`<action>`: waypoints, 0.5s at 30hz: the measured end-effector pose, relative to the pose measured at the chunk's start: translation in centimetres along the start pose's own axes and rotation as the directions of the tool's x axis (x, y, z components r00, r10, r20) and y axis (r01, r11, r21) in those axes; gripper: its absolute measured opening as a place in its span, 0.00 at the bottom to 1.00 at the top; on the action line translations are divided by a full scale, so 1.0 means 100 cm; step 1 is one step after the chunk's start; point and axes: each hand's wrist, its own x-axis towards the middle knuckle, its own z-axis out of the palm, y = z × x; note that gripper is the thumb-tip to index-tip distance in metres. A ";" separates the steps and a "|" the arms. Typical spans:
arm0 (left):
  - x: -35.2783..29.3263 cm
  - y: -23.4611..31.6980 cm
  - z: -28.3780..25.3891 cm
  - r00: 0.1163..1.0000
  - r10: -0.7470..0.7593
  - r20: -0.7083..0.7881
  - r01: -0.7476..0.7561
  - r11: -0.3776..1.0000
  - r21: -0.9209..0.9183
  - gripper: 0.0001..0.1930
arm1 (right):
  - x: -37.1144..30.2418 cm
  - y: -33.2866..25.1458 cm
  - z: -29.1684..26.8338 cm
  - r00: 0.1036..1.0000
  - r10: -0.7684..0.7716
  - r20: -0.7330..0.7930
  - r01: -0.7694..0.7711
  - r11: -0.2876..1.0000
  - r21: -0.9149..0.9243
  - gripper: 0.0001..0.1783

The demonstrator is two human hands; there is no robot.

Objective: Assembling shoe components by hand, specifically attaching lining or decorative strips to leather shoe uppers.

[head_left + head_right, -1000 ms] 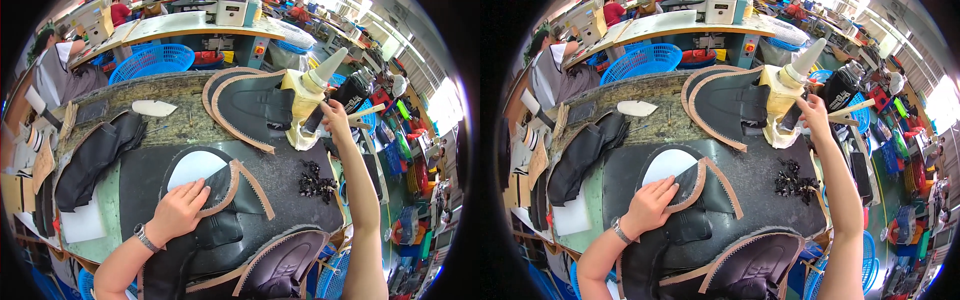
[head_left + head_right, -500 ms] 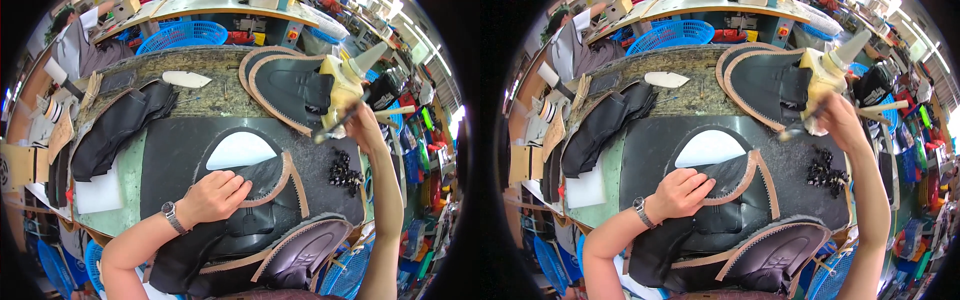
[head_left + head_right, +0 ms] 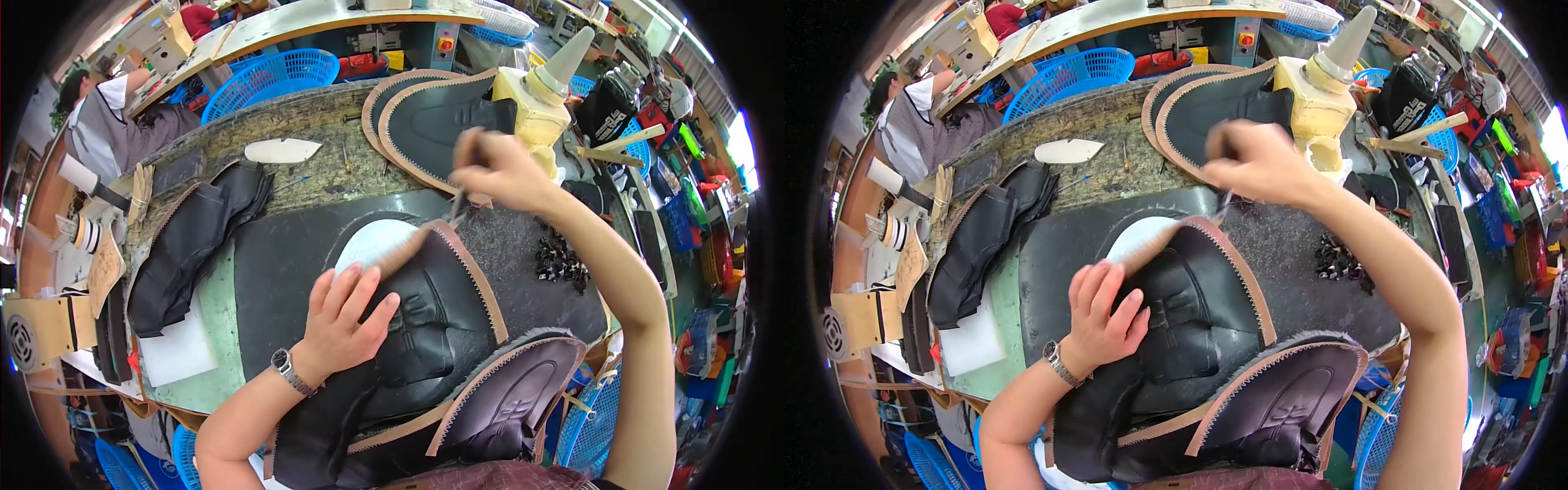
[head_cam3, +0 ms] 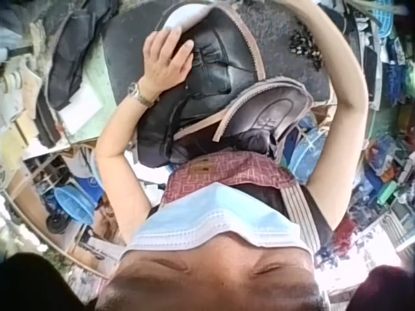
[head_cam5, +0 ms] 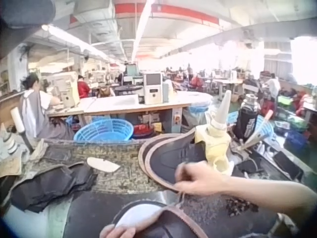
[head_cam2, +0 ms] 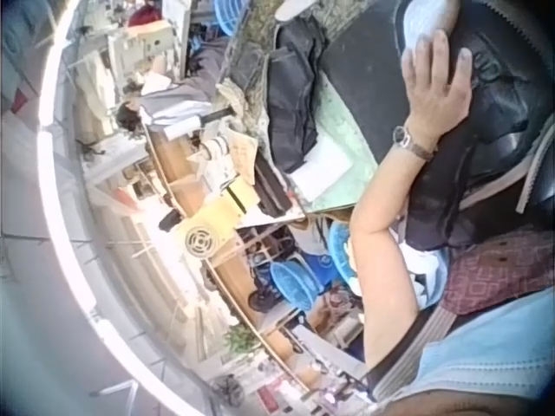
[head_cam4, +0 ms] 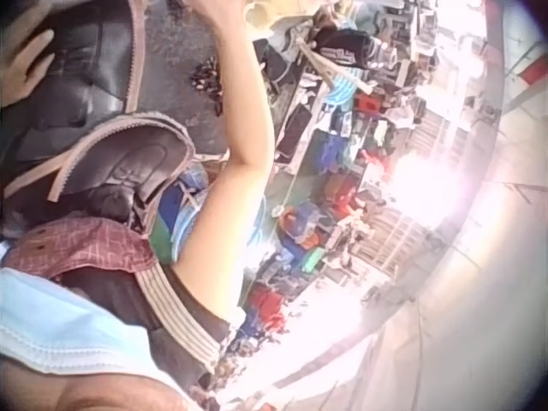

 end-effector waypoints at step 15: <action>0.043 -0.047 -0.026 0.575 -0.611 0.545 0.789 0.590 -0.171 0.31 | -0.071 0.093 -0.083 0.779 -0.157 -0.607 -0.302 0.754 -0.583 0.18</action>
